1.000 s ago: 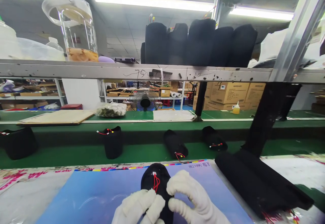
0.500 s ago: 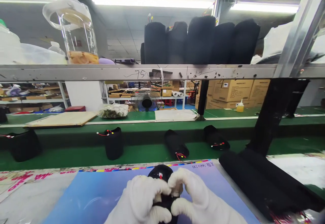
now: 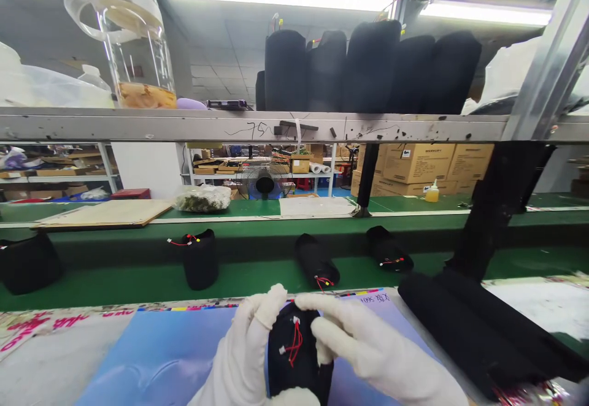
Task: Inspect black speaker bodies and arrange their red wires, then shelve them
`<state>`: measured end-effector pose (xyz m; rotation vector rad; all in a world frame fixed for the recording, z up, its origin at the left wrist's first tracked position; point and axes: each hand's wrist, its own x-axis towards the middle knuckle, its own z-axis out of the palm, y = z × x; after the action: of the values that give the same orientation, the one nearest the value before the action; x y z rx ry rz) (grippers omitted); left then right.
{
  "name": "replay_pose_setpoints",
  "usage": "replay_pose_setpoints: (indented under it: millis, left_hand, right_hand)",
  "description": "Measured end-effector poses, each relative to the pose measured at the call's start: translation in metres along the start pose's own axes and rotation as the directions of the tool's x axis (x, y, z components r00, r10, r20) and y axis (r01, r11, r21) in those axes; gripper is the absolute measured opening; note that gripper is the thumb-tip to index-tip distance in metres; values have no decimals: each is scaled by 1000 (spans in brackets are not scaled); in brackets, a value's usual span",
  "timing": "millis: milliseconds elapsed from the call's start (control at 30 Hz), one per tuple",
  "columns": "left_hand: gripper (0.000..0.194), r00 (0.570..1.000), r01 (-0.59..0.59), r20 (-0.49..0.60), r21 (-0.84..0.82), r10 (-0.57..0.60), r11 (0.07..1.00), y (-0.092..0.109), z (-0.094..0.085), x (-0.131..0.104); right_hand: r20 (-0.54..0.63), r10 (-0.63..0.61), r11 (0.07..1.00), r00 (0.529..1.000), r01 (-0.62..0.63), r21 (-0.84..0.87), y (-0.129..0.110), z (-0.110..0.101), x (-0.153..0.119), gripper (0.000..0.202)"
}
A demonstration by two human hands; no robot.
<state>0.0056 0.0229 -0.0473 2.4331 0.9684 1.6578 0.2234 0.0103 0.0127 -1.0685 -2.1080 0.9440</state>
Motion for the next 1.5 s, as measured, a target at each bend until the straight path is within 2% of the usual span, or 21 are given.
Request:
replay_pose_setpoints:
  millis: [67, 100, 167, 233, 300, 367, 433, 533, 600, 667, 733, 800, 867, 933, 1000, 1100, 1167, 1233, 1333, 1433, 1500]
  left_hand:
    - [88, 1000, -22, -13, -38, 22, 999, -5, 4, -2]
    - [88, 1000, -26, -6, -51, 26, 998, -8, 5, -4]
    - [91, 998, -53, 42, -61, 56, 997, -12, 7, -6]
    - [95, 996, -68, 49, -70, 72, 995, -16, 8, -6]
    - [92, 997, -74, -27, -72, 72, 995, -16, 9, -5]
    - [77, 984, -143, -107, -30, 139, 989, -15, 9, -2]
    - [54, 957, -271, -90, 61, 276, 961, -11, 7, 0]
    - [36, 929, -365, -18, 108, 369, 924, -7, 3, 1]
    - [39, 935, -346, -46, 86, 351, 934, -6, 2, -2]
    - [43, 942, -322, -87, 58, 326, 945, -6, 3, -3]
    - [43, 942, -310, -119, 41, 313, 950, -5, 6, -3]
    - [41, 937, -301, -175, 36, 302, 953, -2, 7, 1]
    - [40, 931, -292, -218, 32, 292, 956, 0, 8, 4]
    - [39, 925, -309, -226, 24, 307, 951, 1, 8, 7]
    - [39, 922, -327, -212, 24, 324, 945, 0, 8, 7]
    - [40, 930, -331, -166, 10, 328, 943, -4, 8, 3]
    - [39, 936, -331, -127, -14, 327, 943, -6, 9, 0]
    - [39, 946, -311, -109, -34, 306, 950, -6, 10, -2]
    - [38, 956, -278, -107, -43, 272, 960, -5, 11, -1]
    - [40, 941, -307, -160, -39, 297, 951, -6, 12, 1]
    - [42, 932, -312, -209, -39, 297, 949, -6, 13, 2]
  right_hand:
    - [150, 63, 993, 987, -47, -107, -12, -9, 15, 33]
    - [206, 65, 981, 976, -25, -192, -17, -12, 22, 31]
    - [239, 59, 941, 969, 26, -338, -24, -11, 33, 25]
    - [131, 43, 875, 990, 26, -484, -26, -4, 39, 15]
    - [-6, 30, 826, 1000, -28, -563, -23, 6, 42, 18]
    - [-104, 29, 847, 994, -80, -525, -18, 13, 41, 22]
    - [-124, 45, 904, 991, -93, -417, -13, 12, 37, 22]
    - [62, 90, 960, 994, -69, -272, -12, -1, 30, 25]
    - [221, 91, 977, 971, -44, -210, -15, -10, 28, 25]
    - [261, 54, 978, 964, 2, -211, -19, -13, 30, 20]
    - [208, 21, 956, 978, 42, -290, -22, -9, 36, 12]
    - [97, -1, 903, 995, 43, -428, -22, -2, 41, 12]
    - [-19, 9, 862, 1000, -18, -506, -21, 5, 44, 17]
    - [-83, 43, 868, 996, -78, -490, -19, 6, 43, 16]
    - [-45, 96, 902, 994, -106, -418, -19, 2, 40, 15]
    - [186, 151, 951, 971, -92, -295, -21, -12, 37, 25]
    - [306, 110, 957, 946, -17, -290, -25, -20, 37, 26]
    - [357, 10, 923, 934, 128, -363, -28, -23, 41, 16]
    - [354, -88, 804, 931, 277, -526, -28, -17, 48, 9]
    - [271, -98, 716, 957, 257, -649, -23, -7, 51, 14]
    - [213, -85, 737, 973, 205, -645, -19, -1, 52, 14]
